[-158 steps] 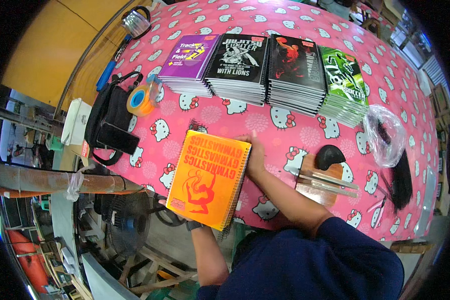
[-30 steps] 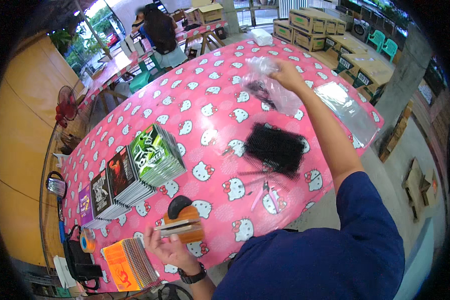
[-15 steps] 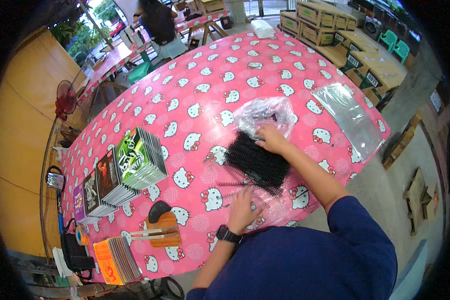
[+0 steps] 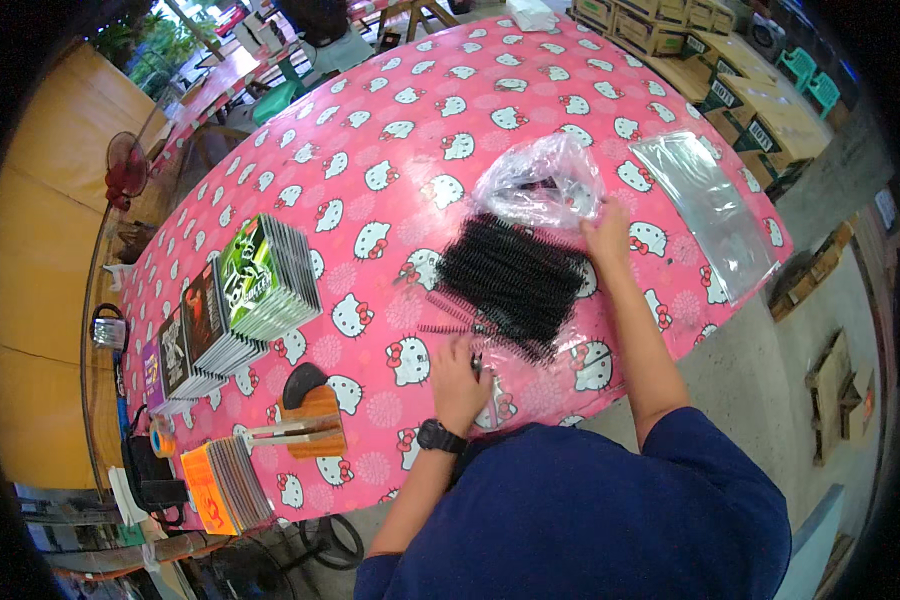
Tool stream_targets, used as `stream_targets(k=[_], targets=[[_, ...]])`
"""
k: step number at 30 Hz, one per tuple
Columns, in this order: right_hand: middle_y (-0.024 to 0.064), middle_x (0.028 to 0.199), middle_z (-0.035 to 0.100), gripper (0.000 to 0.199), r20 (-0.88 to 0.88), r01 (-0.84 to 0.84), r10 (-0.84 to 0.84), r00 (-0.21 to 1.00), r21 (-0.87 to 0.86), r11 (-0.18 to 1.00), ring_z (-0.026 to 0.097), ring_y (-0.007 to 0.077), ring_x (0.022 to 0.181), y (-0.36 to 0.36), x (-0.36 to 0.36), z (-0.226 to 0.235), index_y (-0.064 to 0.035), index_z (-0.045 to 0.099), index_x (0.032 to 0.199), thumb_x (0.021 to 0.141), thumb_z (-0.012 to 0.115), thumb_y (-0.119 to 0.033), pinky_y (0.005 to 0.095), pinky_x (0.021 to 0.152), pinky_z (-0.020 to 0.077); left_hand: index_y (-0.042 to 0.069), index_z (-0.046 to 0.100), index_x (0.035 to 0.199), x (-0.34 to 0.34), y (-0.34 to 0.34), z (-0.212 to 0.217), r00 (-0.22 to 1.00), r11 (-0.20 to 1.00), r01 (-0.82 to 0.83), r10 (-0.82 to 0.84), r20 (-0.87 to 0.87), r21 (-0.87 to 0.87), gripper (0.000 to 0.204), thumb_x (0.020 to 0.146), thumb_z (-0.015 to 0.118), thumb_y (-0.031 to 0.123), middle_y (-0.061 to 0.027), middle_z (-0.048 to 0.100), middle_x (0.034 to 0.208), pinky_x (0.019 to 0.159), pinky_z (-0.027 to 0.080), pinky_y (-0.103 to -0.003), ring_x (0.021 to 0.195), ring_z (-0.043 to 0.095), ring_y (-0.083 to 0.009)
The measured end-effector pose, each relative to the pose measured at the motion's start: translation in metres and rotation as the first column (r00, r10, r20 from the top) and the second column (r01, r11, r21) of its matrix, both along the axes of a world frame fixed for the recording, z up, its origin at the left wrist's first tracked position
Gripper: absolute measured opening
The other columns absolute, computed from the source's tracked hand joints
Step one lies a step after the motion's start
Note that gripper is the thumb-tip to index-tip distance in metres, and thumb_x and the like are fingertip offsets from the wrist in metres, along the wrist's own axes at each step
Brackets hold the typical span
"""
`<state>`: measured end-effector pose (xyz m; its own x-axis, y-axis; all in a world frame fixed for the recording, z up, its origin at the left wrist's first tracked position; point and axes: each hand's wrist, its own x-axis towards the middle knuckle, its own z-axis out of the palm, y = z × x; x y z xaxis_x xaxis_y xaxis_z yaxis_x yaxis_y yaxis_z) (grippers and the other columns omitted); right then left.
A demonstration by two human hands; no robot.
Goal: The person trims the excess plastic binding coil from the edge of a stack of books using a pair of shears.
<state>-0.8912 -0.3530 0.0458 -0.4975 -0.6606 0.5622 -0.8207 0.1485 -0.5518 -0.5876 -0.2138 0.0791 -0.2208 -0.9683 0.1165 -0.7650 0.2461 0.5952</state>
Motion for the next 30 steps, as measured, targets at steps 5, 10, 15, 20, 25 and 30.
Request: stream_targets(k=[5, 10, 15, 20, 25, 30], targets=[[0.0228, 0.096, 0.061, 0.055, 0.150, -0.089, -0.024, 0.988, 0.700, 0.709, 0.059, 0.0328, 0.093, 0.008, 0.000, 0.013, -0.0005, 0.063, 0.091, 0.073, 0.062, -0.052, 0.0449, 0.082, 0.0436, 0.006, 0.051, 0.115, 0.024, -0.024, -0.017, 0.977, 0.982, 0.001, 0.039, 0.211, -0.188, 0.053, 0.066, 0.066, 0.019, -0.0103, 0.045, 0.126, 0.097, 0.028, -0.050, 0.118, 0.038, -0.0322], [0.0222, 0.101, 0.057, 0.061, 0.121, -0.616, 0.650, 0.750, 0.484, 0.621, 0.053, 0.0352, 0.101, -0.013, 0.051, 0.014, -0.0044, 0.060, 0.107, 0.074, 0.059, -0.056, 0.0424, 0.087, 0.0417, 0.010, 0.062, 0.101, 0.013, -0.055, -0.012, 0.926, 0.943, 0.325, -0.302, 0.227, -0.072, 0.035, 0.069, 0.067, 0.021, -0.0063, 0.058, 0.105, 0.089, 0.034, -0.044, 0.104, 0.048, -0.0262], [0.0230, 0.107, 0.053, 0.060, 0.153, -0.690, 0.714, 0.683, 0.455, 0.562, 0.050, 0.0369, 0.102, 0.004, 0.058, 0.001, -0.0029, 0.053, 0.115, 0.075, 0.063, -0.047, 0.0438, 0.088, 0.0398, 0.012, 0.065, 0.084, -0.024, -0.052, -0.028, 0.795, 0.817, 0.565, -0.502, 0.339, -0.114, 0.013, 0.074, 0.059, 0.017, -0.0046, 0.059, 0.083, 0.074, 0.039, -0.037, 0.080, 0.053, -0.0222], [0.0188, 0.101, 0.055, 0.047, 0.177, -0.734, 0.766, 0.618, 0.480, 0.480, 0.049, 0.0347, 0.101, 0.072, 0.044, 0.009, -0.0040, 0.055, 0.105, 0.075, 0.066, -0.038, 0.0424, 0.086, 0.0398, 0.014, 0.061, 0.079, -0.043, -0.002, -0.033, 0.691, 0.636, 0.721, -0.630, 0.354, -0.274, 0.011, 0.075, 0.051, 0.017, -0.0002, 0.052, 0.075, 0.070, 0.037, -0.031, 0.076, 0.051, -0.0154], [0.0182, 0.090, 0.060, 0.035, 0.407, -0.774, 0.686, 0.603, 0.508, 0.378, 0.057, 0.0339, 0.086, 0.116, 0.030, 0.045, -0.0012, 0.058, 0.095, 0.077, 0.063, -0.032, 0.0420, 0.078, 0.0439, 0.012, 0.060, 0.084, -0.033, 0.016, -0.021, 0.622, 0.595, 0.782, -0.726, 0.295, -0.184, 0.013, 0.075, 0.051, 0.015, -0.0009, 0.052, 0.078, 0.073, 0.037, -0.031, 0.080, 0.049, -0.0168], [0.0179, 0.083, 0.064, 0.021, 0.056, -0.641, 0.642, 0.765, 0.168, 0.749, 0.062, 0.0318, 0.080, -0.002, 0.064, 0.092, -0.0013, 0.061, 0.079, 0.080, 0.052, -0.021, 0.0419, 0.072, 0.0473, 0.009, 0.062, 0.089, -0.014, 0.022, 0.000, 0.698, 0.688, 0.715, -0.712, 0.077, -0.123, 0.020, 0.071, 0.063, 0.017, -0.0036, 0.057, 0.088, 0.079, 0.039, -0.033, 0.088, 0.051, -0.0209]])
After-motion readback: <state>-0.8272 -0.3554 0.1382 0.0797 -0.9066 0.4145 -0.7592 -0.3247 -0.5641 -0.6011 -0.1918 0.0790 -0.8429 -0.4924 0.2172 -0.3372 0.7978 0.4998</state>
